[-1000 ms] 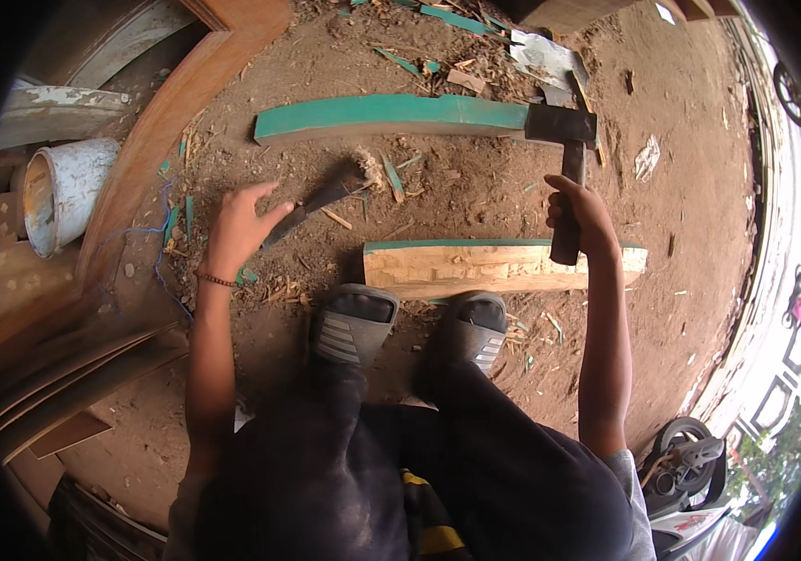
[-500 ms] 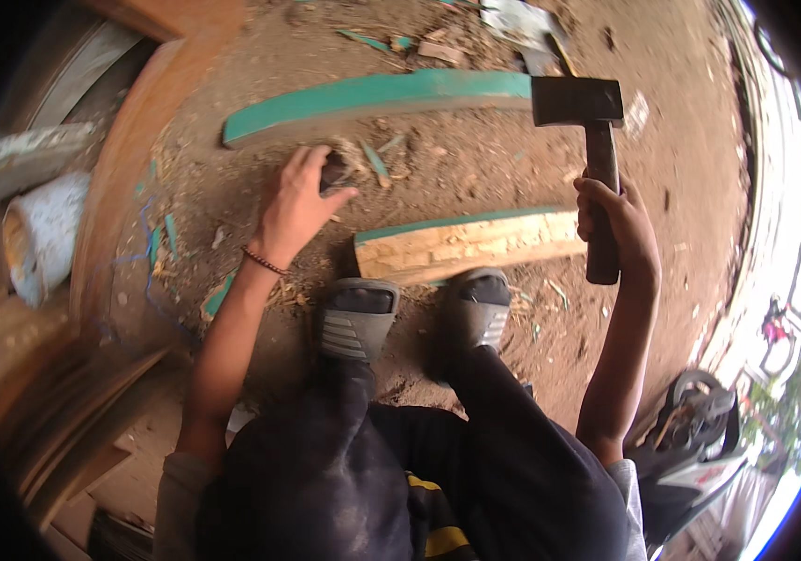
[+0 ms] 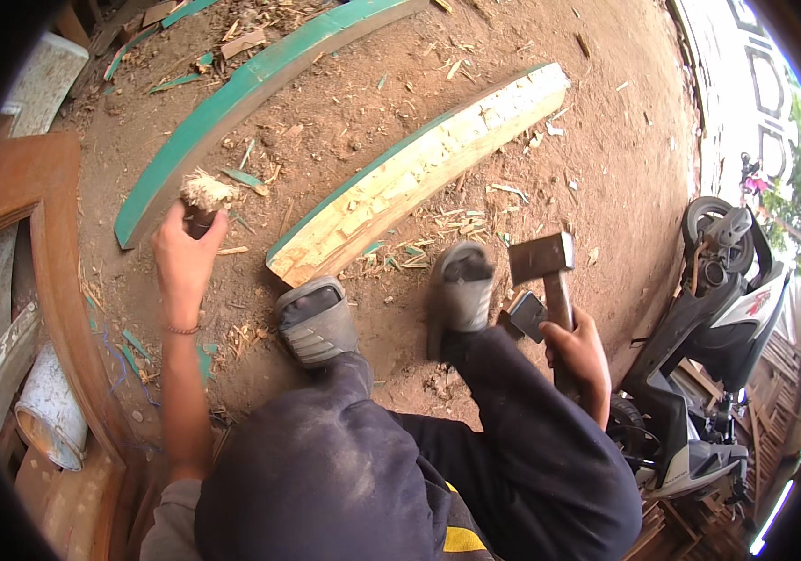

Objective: The person uses a small axe to chip and shape a long wooden plank resting on the ground. They repeatedly strike the wood, remove shavings by hand, and adjust the plank's position to continue carving along its length.

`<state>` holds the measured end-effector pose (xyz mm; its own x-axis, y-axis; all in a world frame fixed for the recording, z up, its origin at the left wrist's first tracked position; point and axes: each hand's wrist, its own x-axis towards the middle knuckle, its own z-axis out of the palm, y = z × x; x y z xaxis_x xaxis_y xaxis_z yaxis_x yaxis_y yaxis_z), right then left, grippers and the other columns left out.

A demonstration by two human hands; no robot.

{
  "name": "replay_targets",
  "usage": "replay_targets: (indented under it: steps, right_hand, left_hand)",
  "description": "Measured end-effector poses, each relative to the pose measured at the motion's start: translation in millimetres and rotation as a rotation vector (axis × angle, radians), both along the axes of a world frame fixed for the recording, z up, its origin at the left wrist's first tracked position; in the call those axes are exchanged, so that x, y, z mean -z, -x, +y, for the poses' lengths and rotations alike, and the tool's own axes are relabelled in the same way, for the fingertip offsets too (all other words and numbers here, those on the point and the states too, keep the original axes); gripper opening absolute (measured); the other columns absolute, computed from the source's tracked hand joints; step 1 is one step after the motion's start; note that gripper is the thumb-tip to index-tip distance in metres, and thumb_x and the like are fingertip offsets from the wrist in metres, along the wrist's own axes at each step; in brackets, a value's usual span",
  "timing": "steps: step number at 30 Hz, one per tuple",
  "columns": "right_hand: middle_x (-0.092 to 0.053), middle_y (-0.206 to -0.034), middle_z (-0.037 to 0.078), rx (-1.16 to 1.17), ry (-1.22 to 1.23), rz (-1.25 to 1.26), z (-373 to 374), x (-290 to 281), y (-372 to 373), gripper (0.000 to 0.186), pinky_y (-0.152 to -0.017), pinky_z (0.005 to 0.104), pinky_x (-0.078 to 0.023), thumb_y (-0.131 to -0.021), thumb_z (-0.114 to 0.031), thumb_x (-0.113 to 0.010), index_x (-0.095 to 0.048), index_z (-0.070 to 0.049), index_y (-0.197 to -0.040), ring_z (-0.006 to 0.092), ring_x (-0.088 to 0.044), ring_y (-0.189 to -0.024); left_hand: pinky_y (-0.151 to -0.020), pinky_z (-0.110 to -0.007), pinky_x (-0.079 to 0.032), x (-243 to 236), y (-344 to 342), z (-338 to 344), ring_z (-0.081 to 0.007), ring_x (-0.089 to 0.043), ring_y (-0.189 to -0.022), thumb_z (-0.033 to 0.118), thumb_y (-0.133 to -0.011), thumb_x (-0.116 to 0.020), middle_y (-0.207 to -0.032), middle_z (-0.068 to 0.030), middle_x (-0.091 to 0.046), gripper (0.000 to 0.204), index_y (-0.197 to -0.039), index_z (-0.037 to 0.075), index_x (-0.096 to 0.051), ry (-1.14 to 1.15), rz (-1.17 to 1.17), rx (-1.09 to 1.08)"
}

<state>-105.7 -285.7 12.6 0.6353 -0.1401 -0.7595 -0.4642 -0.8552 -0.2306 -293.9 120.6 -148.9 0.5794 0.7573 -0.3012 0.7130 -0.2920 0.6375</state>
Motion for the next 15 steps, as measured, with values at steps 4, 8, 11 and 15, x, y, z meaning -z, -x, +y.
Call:
replay_targets:
  steps: [4,8,11,15]
  right_hand:
    - [-0.054,-0.067,0.002,0.023,-0.043,0.11,-22.0,19.4,6.7,0.026,-0.05,0.0283,-0.045,-0.084,-0.013,-0.062,-0.057,0.003,-0.104,0.0112,-0.053,-0.053]
    - [-0.056,-0.064,0.003,0.023,-0.146,0.113,-22.8,48.2,0.1,0.017,-0.046,0.0275,-0.043,-0.085,-0.011,-0.066,-0.054,0.0,-0.093,0.0111,-0.053,-0.049]
    - [-0.056,-0.065,0.003,-0.014,-0.175,0.141,-23.8,64.4,-9.2,0.016,-0.045,0.0267,-0.042,-0.086,-0.01,-0.065,-0.055,0.0,-0.094,0.0103,-0.052,-0.049]
    - [-0.056,-0.065,0.003,-0.073,-0.182,0.227,-34.0,71.4,-29.0,0.017,-0.044,0.0266,-0.041,-0.086,-0.01,-0.064,-0.056,0.001,-0.096,0.0106,-0.052,-0.049]
  left_hand:
    - [-0.073,-0.033,-0.054,-16.1,-25.5,-0.9,-0.0172,-0.069,-0.084,0.018,-0.08,-0.076,-0.098,-0.0132,-0.073,0.033,-0.101,-0.004,-0.065,0.059,-0.211,-0.004]
    - [-0.071,-0.027,-0.055,-50.6,-61.5,-13.8,-0.0121,-0.068,-0.08,0.014,-0.085,-0.076,-0.091,-0.0088,-0.071,0.027,-0.102,-0.005,-0.066,0.19,-0.479,0.058]
    - [-0.062,-0.025,-0.054,-66.3,-99.4,-26.6,-0.0106,-0.066,-0.068,0.016,-0.087,-0.075,-0.079,-0.006,-0.069,0.021,-0.095,-0.003,-0.068,0.387,-0.645,0.051]
    - [-0.053,-0.024,-0.049,-52.4,-144.4,-46.7,-0.0087,-0.058,-0.055,0.016,-0.086,-0.075,-0.066,-0.0008,-0.062,0.017,-0.09,0.002,-0.066,0.61,-0.854,0.047]
